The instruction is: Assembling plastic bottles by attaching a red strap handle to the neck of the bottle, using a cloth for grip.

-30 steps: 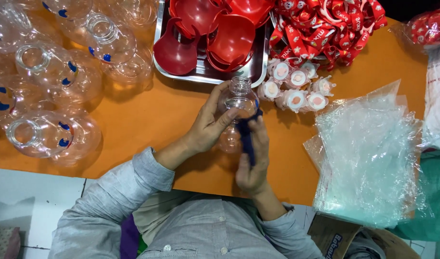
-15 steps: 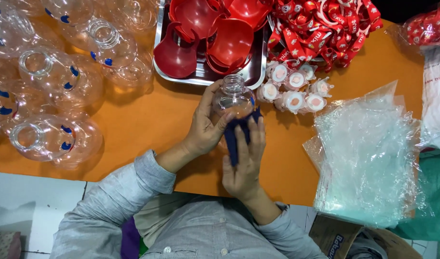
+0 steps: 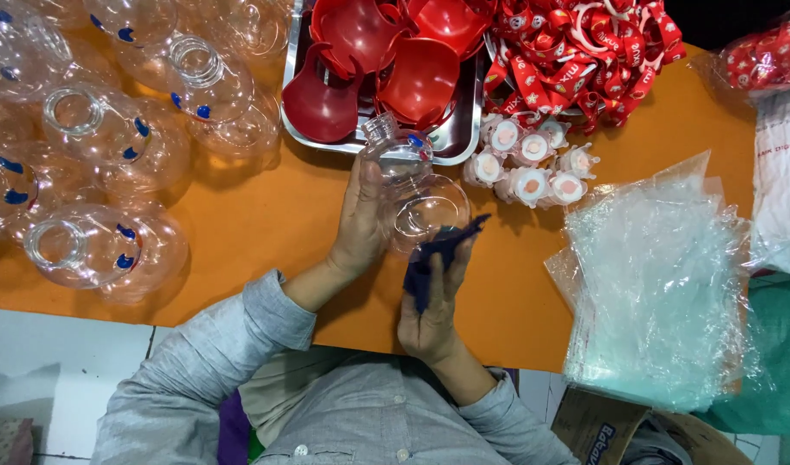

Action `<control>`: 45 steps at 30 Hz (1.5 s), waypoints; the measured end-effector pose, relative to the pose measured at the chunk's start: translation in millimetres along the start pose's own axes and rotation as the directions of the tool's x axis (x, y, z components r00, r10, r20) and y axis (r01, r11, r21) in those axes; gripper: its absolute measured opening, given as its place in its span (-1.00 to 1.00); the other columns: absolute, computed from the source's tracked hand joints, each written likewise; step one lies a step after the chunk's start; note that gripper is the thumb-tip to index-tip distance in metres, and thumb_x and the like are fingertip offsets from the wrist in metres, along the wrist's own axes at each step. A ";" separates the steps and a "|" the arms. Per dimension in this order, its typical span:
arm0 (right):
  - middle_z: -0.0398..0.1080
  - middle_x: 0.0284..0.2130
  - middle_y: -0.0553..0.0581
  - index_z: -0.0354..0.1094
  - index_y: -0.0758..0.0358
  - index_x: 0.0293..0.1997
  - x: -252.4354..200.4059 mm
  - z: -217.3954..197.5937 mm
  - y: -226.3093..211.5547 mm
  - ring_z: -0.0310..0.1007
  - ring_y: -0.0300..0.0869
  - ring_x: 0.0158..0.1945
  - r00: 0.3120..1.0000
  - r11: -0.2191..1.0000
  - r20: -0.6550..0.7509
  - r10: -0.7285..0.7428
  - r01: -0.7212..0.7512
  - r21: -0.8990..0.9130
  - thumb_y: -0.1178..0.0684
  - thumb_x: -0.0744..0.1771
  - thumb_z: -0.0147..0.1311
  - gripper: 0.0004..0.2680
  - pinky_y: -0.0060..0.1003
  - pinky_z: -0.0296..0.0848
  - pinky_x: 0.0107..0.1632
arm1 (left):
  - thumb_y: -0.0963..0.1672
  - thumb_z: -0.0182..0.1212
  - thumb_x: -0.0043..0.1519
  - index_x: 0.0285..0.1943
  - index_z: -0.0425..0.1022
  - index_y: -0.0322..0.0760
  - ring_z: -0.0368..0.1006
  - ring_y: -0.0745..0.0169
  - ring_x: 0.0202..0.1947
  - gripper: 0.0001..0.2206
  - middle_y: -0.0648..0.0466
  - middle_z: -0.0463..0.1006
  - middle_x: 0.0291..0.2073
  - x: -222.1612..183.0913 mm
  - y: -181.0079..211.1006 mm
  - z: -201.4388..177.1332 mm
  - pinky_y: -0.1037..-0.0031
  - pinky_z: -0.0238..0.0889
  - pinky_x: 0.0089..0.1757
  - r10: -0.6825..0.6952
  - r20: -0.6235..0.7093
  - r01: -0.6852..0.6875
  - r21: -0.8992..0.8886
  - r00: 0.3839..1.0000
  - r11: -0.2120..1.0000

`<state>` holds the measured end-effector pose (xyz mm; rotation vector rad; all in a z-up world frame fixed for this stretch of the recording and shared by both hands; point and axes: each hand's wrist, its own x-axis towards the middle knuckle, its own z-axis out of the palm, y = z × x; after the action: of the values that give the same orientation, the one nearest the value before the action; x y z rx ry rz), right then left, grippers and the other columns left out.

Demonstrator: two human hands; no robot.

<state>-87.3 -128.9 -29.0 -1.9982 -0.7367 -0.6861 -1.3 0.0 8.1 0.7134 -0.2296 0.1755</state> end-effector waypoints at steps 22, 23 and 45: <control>0.20 0.32 0.42 0.17 0.29 0.38 62.3 -48.2 -36.9 0.19 0.22 0.38 0.586 -0.612 0.654 0.478 -0.312 0.727 -0.44 0.38 -0.32 -0.41 0.24 0.08 0.40 | 0.13 0.16 0.31 0.54 -0.08 -0.37 0.24 0.17 0.30 -0.22 -0.10 0.33 0.26 -7.7 8.9 -0.1 0.19 0.12 0.34 0.250 0.182 -0.310 0.575 0.951 0.758; 0.23 0.30 0.39 0.21 0.29 0.35 65.7 -52.3 -42.2 0.20 0.20 0.37 0.582 -0.580 0.636 0.507 -0.316 0.751 -0.41 0.40 -0.34 -0.44 0.22 0.09 0.40 | 0.10 0.21 0.30 0.53 -0.08 -0.35 0.26 0.20 0.29 -0.23 -0.07 0.33 0.25 -7.3 10.4 0.3 0.22 0.11 0.33 0.271 0.189 -0.330 0.579 0.944 0.746; 0.07 0.24 0.65 0.02 0.67 0.33 60.9 -23.2 -35.3 0.08 0.41 0.36 0.990 0.978 -0.052 0.133 -0.140 -0.154 -0.31 0.46 -0.58 -0.39 0.21 0.03 0.40 | 0.14 0.18 0.28 0.47 0.04 -0.34 0.38 -0.03 0.24 -0.27 -0.15 0.45 0.21 -14.3 14.7 7.1 0.13 0.20 0.24 0.140 0.275 -0.285 0.611 0.951 0.738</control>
<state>-76.0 -119.1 43.5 -2.1489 -0.5286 -0.7205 -19.6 5.1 18.7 1.4087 -0.4703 0.4139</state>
